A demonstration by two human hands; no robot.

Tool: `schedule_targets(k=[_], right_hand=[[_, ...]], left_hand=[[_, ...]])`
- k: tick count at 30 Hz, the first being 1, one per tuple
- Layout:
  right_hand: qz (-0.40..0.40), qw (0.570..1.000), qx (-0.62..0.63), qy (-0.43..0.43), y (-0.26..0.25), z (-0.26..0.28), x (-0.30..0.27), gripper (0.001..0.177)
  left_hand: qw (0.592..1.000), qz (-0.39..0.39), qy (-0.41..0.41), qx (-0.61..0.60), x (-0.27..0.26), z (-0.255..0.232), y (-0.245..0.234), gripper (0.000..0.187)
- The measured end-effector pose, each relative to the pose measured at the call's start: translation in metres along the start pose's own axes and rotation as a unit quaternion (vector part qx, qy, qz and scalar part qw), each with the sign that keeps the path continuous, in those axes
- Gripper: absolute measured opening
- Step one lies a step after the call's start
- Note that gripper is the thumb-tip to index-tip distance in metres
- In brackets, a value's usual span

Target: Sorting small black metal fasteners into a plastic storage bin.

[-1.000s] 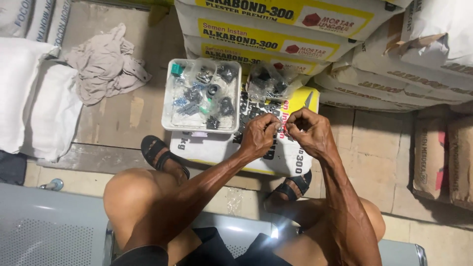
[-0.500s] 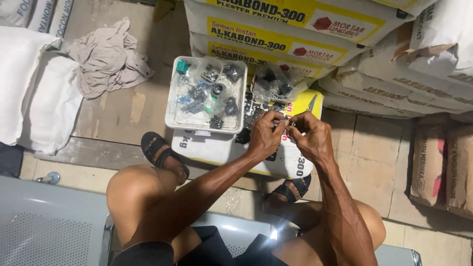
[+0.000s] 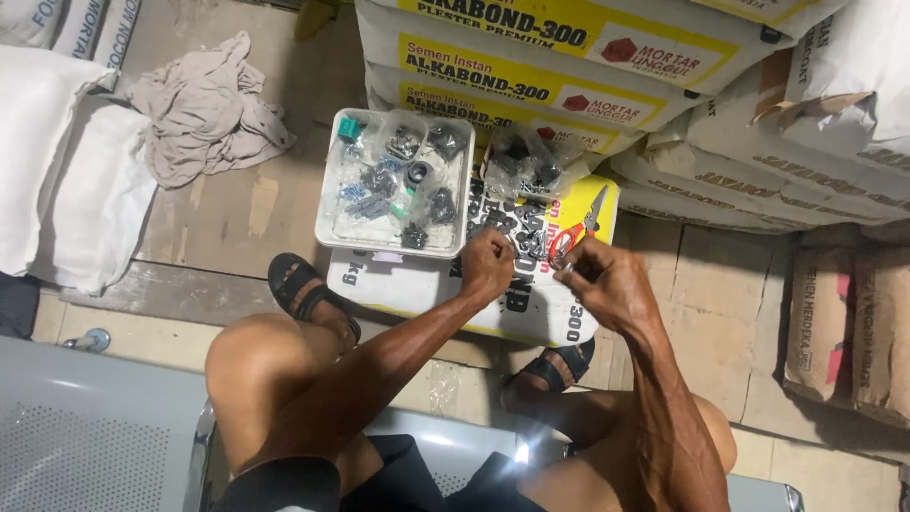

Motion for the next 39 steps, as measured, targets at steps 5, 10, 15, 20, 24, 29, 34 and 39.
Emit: schedule_targets(k=[5,10,15,20,24,29,34,39], right_hand=[[-0.063,0.991,-0.114,-0.037,0.022,-0.054,0.022,0.018],[-0.034,0.97,-0.233,-0.057,0.065,-0.089,0.035,0.015],[0.01,0.928,-0.356,-0.112,0.096,-0.111,0.041,0.015],[0.013,0.903,-0.395,-0.171,0.112,-0.101,0.044,0.017],[0.022,0.885,-0.413,-0.213,0.127,-0.107,0.044,0.009],[0.024,0.894,-0.389,-0.22,0.136,-0.116,0.04,0.005],[0.048,0.922,-0.338,-0.185,0.122,-0.103,0.039,0.012],[0.062,0.989,-0.121,-0.063,0.1,-0.097,0.037,0.016]], left_hand=[[0.998,0.045,0.016,-0.034,-0.003,0.011,0.017,0.009],[0.999,0.014,0.027,0.035,0.005,0.016,0.01,0.007],[0.991,0.026,0.028,0.129,0.002,0.05,0.025,0.006],[0.994,0.053,0.023,0.088,-0.023,0.056,0.029,0.008],[0.974,0.081,-0.098,0.186,-0.024,0.101,0.041,0.012],[0.964,0.059,-0.095,0.242,-0.023,0.07,0.014,0.014],[0.952,0.038,-0.046,0.302,-0.025,0.041,-0.003,0.015],[0.948,0.022,0.068,0.312,-0.03,-0.005,-0.01,0.017]])
Point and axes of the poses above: each hand's wrist, its own x-axis towards the middle knuckle, its own y-axis out of the palm, z = x × y, the point moved 10 cm from there along x, towards the middle knuckle, and after that the axes turned 14 degrees about -y, right-handed, at the moved point
